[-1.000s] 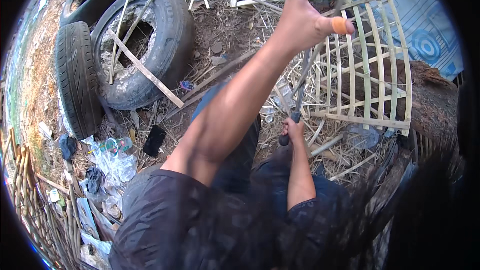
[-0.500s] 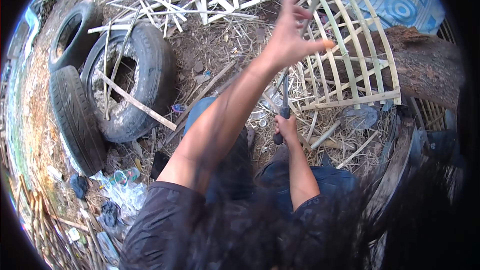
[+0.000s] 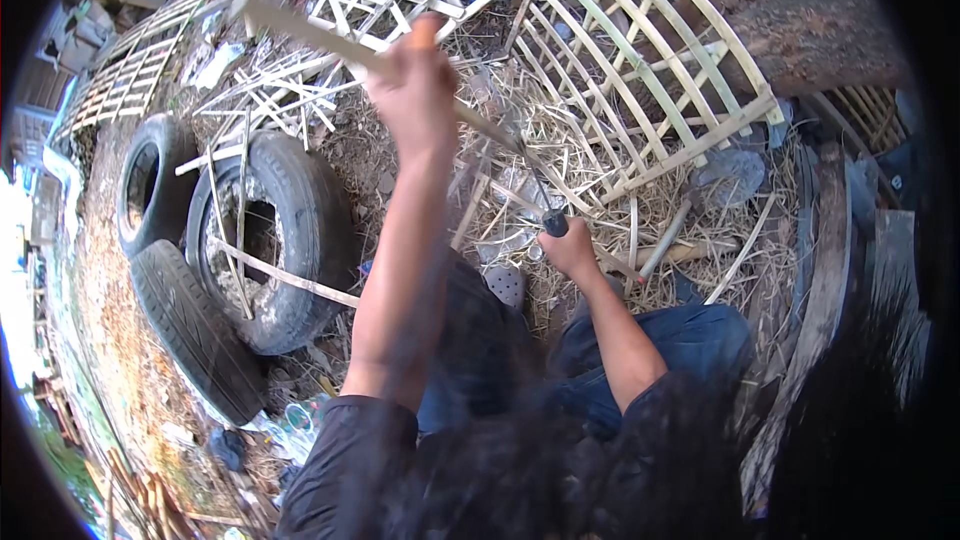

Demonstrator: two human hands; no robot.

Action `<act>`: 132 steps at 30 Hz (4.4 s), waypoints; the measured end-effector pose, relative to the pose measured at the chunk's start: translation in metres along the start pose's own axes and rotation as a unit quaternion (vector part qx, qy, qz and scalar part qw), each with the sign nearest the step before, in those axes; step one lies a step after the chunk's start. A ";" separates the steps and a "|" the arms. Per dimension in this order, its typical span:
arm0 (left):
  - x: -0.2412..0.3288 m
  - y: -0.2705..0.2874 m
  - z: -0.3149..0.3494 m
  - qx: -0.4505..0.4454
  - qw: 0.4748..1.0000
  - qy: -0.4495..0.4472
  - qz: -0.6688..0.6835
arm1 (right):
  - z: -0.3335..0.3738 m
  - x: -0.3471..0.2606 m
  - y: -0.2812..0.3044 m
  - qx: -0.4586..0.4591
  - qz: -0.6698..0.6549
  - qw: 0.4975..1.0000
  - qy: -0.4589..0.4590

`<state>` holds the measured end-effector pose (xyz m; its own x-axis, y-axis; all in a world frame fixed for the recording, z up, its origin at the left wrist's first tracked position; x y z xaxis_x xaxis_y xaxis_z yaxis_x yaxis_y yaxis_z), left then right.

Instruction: The person uses a large blade to shave down the surface of a long wooden slat, holding the wood with one hand and drawing the blade toward themselves.

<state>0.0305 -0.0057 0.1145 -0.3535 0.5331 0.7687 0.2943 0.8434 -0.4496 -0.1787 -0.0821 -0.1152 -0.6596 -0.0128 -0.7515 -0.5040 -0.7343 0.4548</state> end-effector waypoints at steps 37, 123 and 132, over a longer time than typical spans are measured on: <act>0.075 -0.003 0.052 -0.131 0.961 -0.203 0.132 | 0.058 -0.115 0.054 0.062 0.004 0.982 0.178; 0.142 0.140 0.187 -0.392 0.837 0.196 -0.328 | 0.191 -0.123 0.022 -0.027 0.361 0.868 0.339; 0.145 0.140 0.186 -0.371 0.820 0.241 -0.364 | 0.171 -0.123 0.033 0.019 0.382 0.818 0.429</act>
<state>-0.1449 0.2021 0.0789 -0.3354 -0.3326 0.8814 0.6837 0.5577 0.4706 -0.2095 0.0114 0.0744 -0.1646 -0.9424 -0.2913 -0.1549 -0.2669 0.9512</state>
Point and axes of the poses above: each hand's wrist, its own z-axis away from the middle knuckle, its own y-axis out of the back of the hand, x = y × z, the point moved 3 cm from there along -z, towards the middle knuckle, and after that the axes turned 14 degrees about -y, right-handed, at the moved point
